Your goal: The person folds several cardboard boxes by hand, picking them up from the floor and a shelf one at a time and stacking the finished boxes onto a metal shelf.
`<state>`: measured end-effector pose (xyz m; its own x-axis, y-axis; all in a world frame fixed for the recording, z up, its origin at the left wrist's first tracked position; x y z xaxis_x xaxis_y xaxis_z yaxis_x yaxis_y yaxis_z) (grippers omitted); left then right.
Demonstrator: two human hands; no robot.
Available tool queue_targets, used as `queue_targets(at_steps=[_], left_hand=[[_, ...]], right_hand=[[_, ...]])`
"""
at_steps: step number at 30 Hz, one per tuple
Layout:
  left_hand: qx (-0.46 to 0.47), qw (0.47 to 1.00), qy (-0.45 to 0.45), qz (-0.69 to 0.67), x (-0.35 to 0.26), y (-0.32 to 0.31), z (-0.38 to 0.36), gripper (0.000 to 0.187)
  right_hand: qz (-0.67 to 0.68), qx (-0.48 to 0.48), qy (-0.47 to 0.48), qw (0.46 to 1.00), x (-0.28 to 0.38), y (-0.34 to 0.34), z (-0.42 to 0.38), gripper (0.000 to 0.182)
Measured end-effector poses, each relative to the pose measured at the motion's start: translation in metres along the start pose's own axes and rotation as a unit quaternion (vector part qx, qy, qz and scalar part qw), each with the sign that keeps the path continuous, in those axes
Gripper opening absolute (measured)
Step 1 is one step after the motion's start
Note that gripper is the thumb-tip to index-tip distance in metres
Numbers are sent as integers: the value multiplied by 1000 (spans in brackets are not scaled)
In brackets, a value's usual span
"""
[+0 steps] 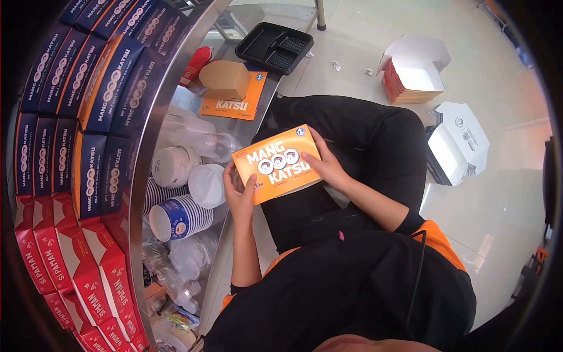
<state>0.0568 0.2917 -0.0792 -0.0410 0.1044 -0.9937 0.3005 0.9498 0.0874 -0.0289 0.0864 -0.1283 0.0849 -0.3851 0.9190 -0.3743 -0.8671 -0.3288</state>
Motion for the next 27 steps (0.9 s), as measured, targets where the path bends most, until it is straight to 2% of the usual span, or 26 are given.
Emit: queue_targets(at_steps=[3,8,11,14,17,20,24,26,27], left_hand=[[-39,996,-20,72,-1,6,8,58],[-136,961,-42,239,-21,-6,-4,50],[-128,949,-48,284,-22,-6,-5,45],[-103,958,-37,264,-3,1,-4,49],[-50,990,63,112,-14,-2,-7,44],[-60,950,-47,302,18,8,-2,43],[49,985,18,163,36,16,4,49],[107,989,52,90,41,16,5,53],[98,990,47,88,41,15,4,52]], right_hand=[[-85,-66,92,990,-13,-1,1,67],[-154,-123,132,972,-2,-6,-8,65],[-174,-141,145,964,1,-9,-11,65],[-155,-133,138,969,1,-8,-10,65],[-117,-112,127,979,3,-6,-9,64],[-79,-99,108,986,2,-4,-8,62],[-109,-78,91,987,13,-1,-9,66],[-165,-92,105,976,17,3,-6,68],[-193,-99,112,970,19,5,-5,69]])
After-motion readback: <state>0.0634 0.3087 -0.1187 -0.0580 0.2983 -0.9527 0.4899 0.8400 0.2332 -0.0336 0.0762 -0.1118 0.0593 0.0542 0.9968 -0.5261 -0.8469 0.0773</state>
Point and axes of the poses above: each hand's wrist, its own z-axis towards the middle knuckle, its own y-axis out of the back of the hand, x = y × z, the point moved 1 cm from there along z, towards the middle knuckle, and after that the axes turned 1 degree about x, right-handed, at the moved point
